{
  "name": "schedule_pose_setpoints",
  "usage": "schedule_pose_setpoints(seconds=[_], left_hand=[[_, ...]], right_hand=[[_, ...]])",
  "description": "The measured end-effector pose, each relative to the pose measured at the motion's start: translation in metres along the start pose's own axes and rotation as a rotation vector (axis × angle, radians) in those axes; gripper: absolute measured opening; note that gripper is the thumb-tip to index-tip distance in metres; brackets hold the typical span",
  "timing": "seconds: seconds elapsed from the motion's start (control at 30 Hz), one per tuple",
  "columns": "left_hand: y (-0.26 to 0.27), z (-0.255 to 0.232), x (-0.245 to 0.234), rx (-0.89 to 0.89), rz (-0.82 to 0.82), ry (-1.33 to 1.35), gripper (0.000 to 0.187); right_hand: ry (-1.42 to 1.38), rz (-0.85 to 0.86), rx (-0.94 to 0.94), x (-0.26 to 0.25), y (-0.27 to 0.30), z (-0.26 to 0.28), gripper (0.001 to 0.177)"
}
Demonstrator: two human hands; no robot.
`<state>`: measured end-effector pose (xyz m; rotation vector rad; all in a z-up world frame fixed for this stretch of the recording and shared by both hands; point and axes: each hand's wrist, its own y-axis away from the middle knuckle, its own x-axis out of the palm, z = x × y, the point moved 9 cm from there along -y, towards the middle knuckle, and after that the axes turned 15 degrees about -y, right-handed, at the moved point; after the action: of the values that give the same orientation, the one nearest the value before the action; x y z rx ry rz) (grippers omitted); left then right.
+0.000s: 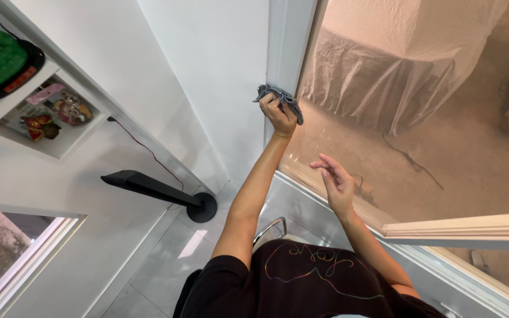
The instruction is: The person wipes the glass surface of a window and the surrounding white frame with a cloth, periodically dipping the cloth into a container on a chair.
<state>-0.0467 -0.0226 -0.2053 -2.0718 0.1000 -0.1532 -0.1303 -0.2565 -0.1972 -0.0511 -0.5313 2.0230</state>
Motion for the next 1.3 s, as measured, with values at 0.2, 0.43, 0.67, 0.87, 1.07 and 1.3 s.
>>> schedule_pose_setpoints(seconds=[0.2, 0.43, 0.67, 0.87, 1.07, 1.3], left_hand=[[0.050, 0.023, -0.010, -0.197, 0.080, 0.044, 0.012], [0.030, 0.012, -0.019, -0.348, 0.074, -0.006, 0.013], [-0.058, -0.006, 0.001, -0.179, 0.011, 0.117, 0.010], [0.032, 0.030, -0.024, -0.202, 0.117, -0.033, 0.013], [0.112, 0.064, -0.047, -0.314, 0.302, -0.124, 0.022], [0.134, 0.090, -0.076, -0.390, 0.472, -0.111, 0.015]], right_hand=[[0.041, -0.003, 0.014, 0.000, 0.005, 0.007, 0.038], [-0.001, 0.028, 0.008, 0.010, 0.011, 0.015, 0.038], [0.037, 0.049, 0.007, 0.005, 0.021, 0.006, 0.040], [-0.012, -0.007, 0.265, -0.023, 0.029, -0.086, 0.038], [-0.168, 0.070, 0.376, -0.021, 0.024, -0.208, 0.038], [-0.347, 0.114, 0.479, 0.025, -0.005, -0.308, 0.048]])
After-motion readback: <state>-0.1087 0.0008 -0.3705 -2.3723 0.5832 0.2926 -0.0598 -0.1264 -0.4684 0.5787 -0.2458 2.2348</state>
